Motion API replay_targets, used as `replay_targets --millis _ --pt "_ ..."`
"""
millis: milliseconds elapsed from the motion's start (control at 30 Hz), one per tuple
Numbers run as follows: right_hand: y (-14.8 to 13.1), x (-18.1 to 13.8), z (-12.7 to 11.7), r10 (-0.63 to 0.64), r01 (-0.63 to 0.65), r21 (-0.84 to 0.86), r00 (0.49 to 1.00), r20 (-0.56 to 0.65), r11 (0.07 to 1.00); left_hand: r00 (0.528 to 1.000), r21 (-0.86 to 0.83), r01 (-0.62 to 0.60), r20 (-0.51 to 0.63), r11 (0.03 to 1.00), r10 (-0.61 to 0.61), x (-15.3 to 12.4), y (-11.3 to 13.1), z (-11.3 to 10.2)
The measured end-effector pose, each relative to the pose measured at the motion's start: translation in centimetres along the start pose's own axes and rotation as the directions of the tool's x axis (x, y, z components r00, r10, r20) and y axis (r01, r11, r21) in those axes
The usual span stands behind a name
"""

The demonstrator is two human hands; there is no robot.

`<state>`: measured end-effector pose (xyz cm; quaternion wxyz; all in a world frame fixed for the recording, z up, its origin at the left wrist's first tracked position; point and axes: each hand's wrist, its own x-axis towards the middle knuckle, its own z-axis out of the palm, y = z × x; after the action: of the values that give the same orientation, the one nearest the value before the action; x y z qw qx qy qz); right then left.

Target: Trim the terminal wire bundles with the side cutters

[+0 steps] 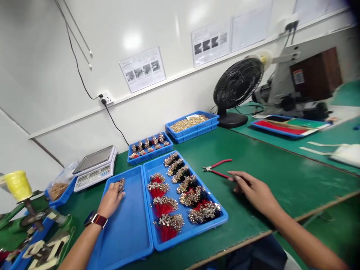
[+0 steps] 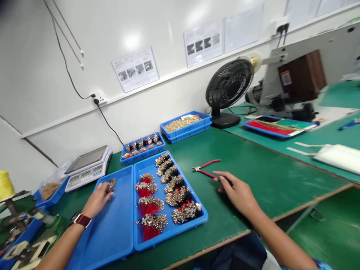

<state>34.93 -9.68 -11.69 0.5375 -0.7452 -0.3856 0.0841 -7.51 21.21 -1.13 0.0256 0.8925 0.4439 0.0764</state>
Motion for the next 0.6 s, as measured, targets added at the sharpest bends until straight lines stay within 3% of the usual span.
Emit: replay_targets --millis 133,233,400,500,600 --pt "-0.3 0.1 0.1 -0.041 0.041 -0.002 0.998 0.042 0.999 0.994 -0.191 -0.068 0.072 0.979 0.083 0.7 3.7 -2.1" --pt "-0.3 -0.1 0.0 -0.053 0.052 0.012 0.997 0.064 0.999 0.967 -0.267 -0.152 0.160 0.952 0.199 3.2 7.4 -2.9" --pt "0.4 -0.4 -0.3 -0.014 0.011 0.051 0.999 0.050 0.999 0.892 -0.178 -0.289 0.306 0.941 0.332 9.0 12.2 -2.4" --pt "0.8 -0.5 -0.4 0.025 -0.029 0.091 0.999 0.047 0.995 0.847 -0.094 -0.330 0.411 0.939 0.338 11.4 13.6 -1.3" --pt "0.8 -0.5 -0.5 0.032 -0.039 0.120 0.998 0.058 0.992 0.840 -0.024 -0.337 0.443 0.941 0.312 12.6 14.3 -0.2"
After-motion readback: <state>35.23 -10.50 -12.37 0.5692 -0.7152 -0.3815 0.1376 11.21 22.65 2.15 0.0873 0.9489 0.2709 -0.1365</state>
